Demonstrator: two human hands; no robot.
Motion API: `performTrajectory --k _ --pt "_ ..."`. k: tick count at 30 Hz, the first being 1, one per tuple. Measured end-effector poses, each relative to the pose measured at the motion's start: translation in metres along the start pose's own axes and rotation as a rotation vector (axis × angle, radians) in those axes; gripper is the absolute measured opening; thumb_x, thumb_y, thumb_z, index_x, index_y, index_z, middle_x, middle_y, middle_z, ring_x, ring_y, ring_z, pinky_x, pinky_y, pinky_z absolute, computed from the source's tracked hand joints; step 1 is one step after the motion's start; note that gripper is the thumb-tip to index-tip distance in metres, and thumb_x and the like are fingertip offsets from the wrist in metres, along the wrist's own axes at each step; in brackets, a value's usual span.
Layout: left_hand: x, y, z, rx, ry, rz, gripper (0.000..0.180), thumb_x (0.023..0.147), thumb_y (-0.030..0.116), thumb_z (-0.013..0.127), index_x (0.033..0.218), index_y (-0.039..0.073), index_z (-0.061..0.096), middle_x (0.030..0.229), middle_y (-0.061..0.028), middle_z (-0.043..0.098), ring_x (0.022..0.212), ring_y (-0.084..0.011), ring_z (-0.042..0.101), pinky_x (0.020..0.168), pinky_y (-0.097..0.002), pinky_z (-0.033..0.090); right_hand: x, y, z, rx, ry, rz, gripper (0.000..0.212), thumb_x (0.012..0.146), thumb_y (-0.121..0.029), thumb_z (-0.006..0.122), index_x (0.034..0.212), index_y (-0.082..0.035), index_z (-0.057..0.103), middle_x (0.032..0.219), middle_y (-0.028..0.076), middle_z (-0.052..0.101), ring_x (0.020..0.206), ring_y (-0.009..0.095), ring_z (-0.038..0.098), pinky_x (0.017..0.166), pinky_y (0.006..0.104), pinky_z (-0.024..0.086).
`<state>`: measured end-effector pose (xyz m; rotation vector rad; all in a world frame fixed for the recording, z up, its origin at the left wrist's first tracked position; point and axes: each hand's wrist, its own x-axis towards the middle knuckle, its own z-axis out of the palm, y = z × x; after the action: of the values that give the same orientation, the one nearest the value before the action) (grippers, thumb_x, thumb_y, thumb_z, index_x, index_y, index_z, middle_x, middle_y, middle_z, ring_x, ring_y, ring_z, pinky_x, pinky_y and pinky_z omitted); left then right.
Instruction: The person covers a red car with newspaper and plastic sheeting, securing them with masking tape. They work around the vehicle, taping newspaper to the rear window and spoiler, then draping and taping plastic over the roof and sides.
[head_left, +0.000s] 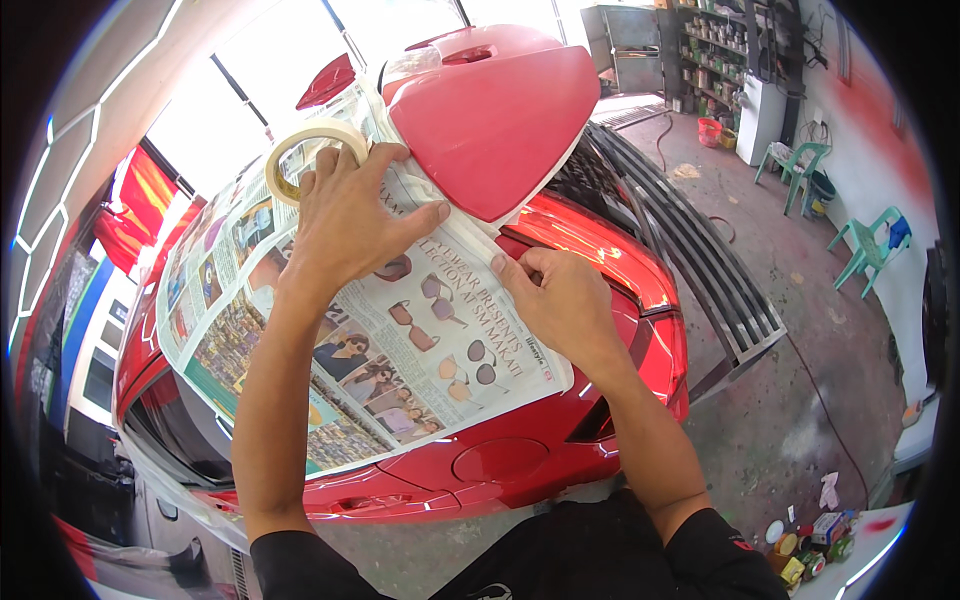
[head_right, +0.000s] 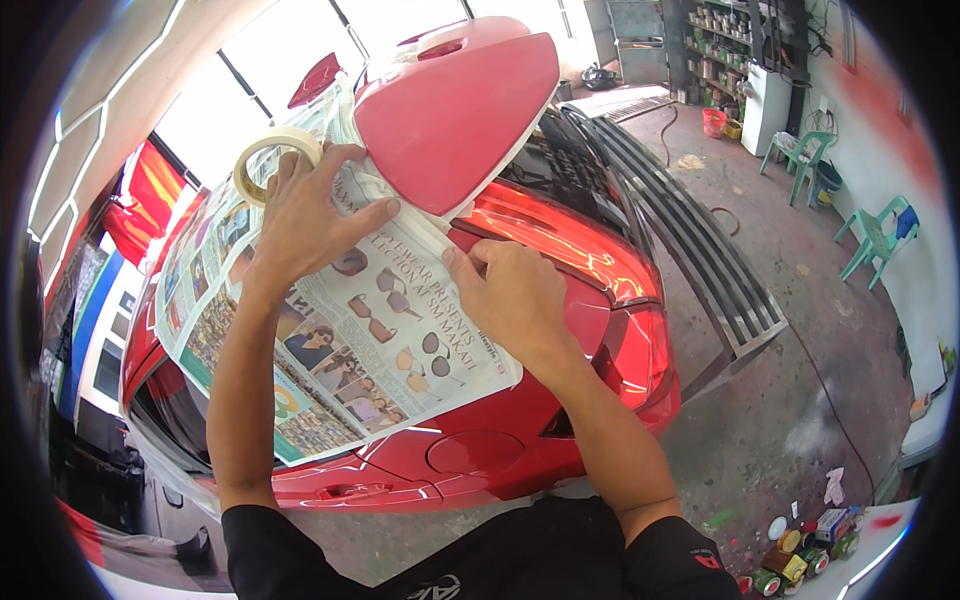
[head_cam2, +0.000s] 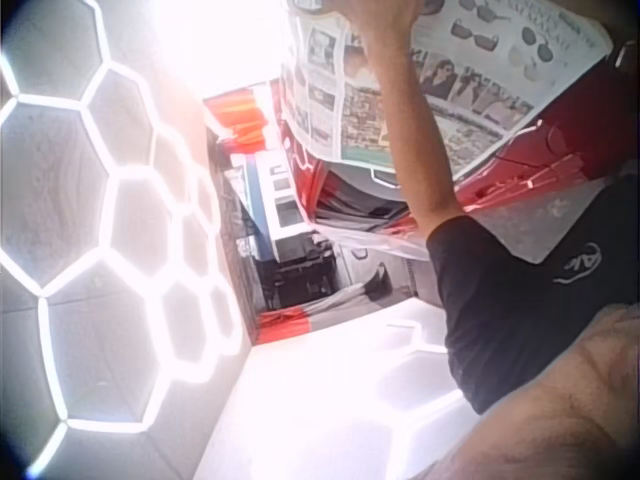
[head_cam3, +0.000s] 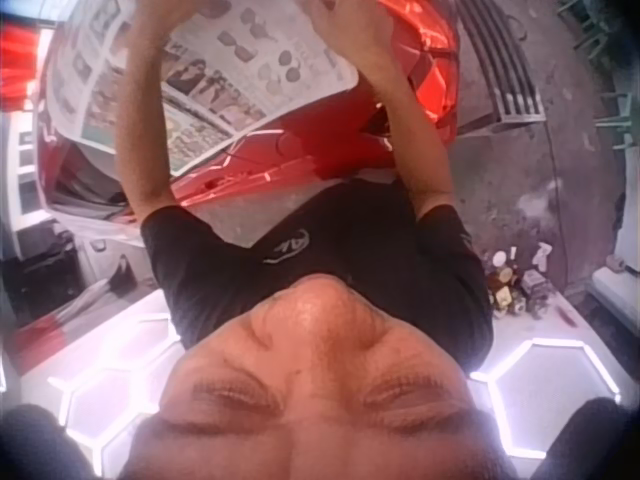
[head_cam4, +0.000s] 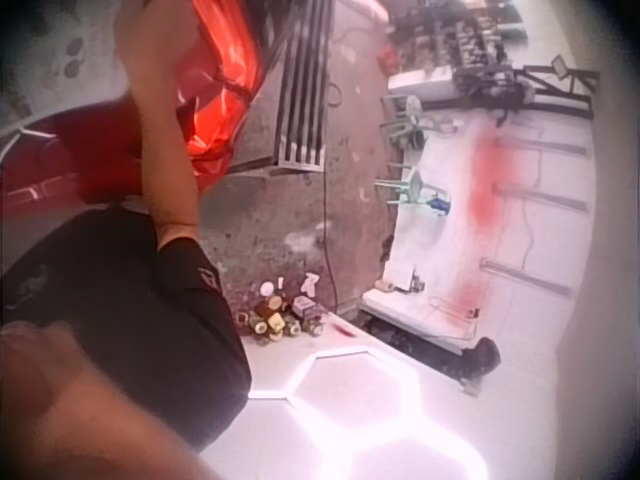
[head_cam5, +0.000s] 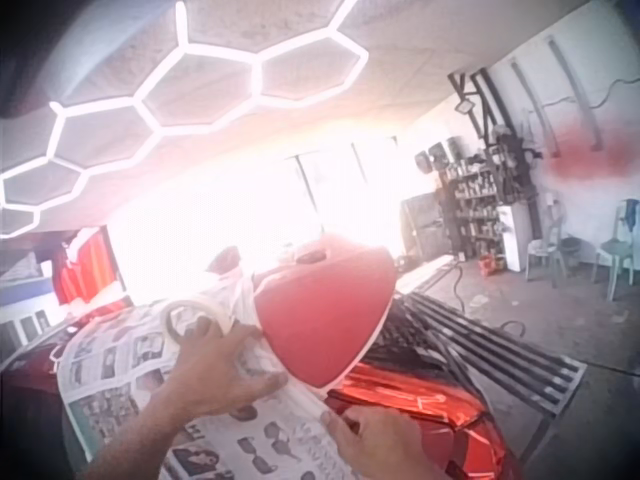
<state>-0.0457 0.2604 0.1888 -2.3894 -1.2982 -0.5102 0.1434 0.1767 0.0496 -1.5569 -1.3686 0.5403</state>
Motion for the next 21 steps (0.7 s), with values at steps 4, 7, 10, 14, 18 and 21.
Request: performTrajectory --k 4,7,10,14,18,21 --pt "0.001 -0.002 0.005 0.023 0.056 0.027 0.071 0.084 0.057 0.079 0.135 0.008 0.07 0.117 -0.0224 0.072 0.122 -0.0379 0.057 0.11 -0.0532 0.039 0.004 0.002 0.002 0.025 0.006 -0.011 0.049 0.103 -0.048 0.069 0.092 -0.002 0.081 0.067 0.01 0.071 0.061 0.022 0.069 0.062 0.0412 0.051" --pt "-0.001 -0.003 0.006 0.032 0.071 0.027 0.069 0.084 0.055 0.079 0.134 0.008 0.07 0.116 -0.0223 0.072 0.122 -0.0378 0.057 0.11 -0.0533 0.039 0.005 -0.003 -0.002 -0.006 -0.018 -0.001 0.047 0.102 -0.046 0.07 0.091 -0.002 0.081 0.066 0.01 0.07 0.061 0.023 0.068 0.062 0.0413 0.051" --pt "-0.001 -0.003 0.007 0.032 0.064 0.024 0.069 0.084 0.055 0.079 0.134 0.008 0.07 0.116 -0.0225 0.072 0.122 -0.0379 0.057 0.11 -0.0537 0.039 0.007 -0.004 -0.002 -0.032 0.001 -0.021 0.046 0.101 -0.044 0.071 0.09 -0.002 0.081 0.065 0.011 0.069 0.061 0.024 0.068 0.062 0.0412 0.051" --pt "0.0 -0.004 0.007 0.023 0.053 0.028 0.07 0.085 0.056 0.078 0.135 0.008 0.069 0.115 -0.0224 0.072 0.122 -0.0382 0.057 0.11 -0.0542 0.039 0.008 -0.007 -0.004 -0.033 -0.019 -0.013 0.044 0.1 -0.043 0.071 0.088 -0.001 0.081 0.064 0.01 0.068 0.06 0.024 0.067 0.061 0.041 0.05" --pt "0.0 -0.005 0.011 0.042 0.076 0.033 0.069 0.087 0.056 0.074 0.136 0.008 0.068 0.116 -0.0225 0.072 0.121 -0.0385 0.056 0.109 -0.0539 0.039 0.009 -0.005 -0.003 -0.039 -0.011 -0.025 0.044 0.1 -0.043 0.072 0.087 -0.001 0.08 0.062 0.01 0.067 0.058 0.023 0.066 0.059 0.0408 0.05" --pt "-0.001 -0.003 0.01 0.015 0.058 0.003 0.068 0.088 0.056 0.072 0.135 0.007 0.069 0.116 -0.0225 0.072 0.121 -0.0382 0.056 0.107 -0.0531 0.039 0.008 -0.006 -0.002 -0.034 -0.017 -0.026 0.044 0.1 -0.043 0.072 0.087 -0.001 0.08 0.062 0.009 0.067 0.057 0.022 0.065 0.059 0.0404 0.049"
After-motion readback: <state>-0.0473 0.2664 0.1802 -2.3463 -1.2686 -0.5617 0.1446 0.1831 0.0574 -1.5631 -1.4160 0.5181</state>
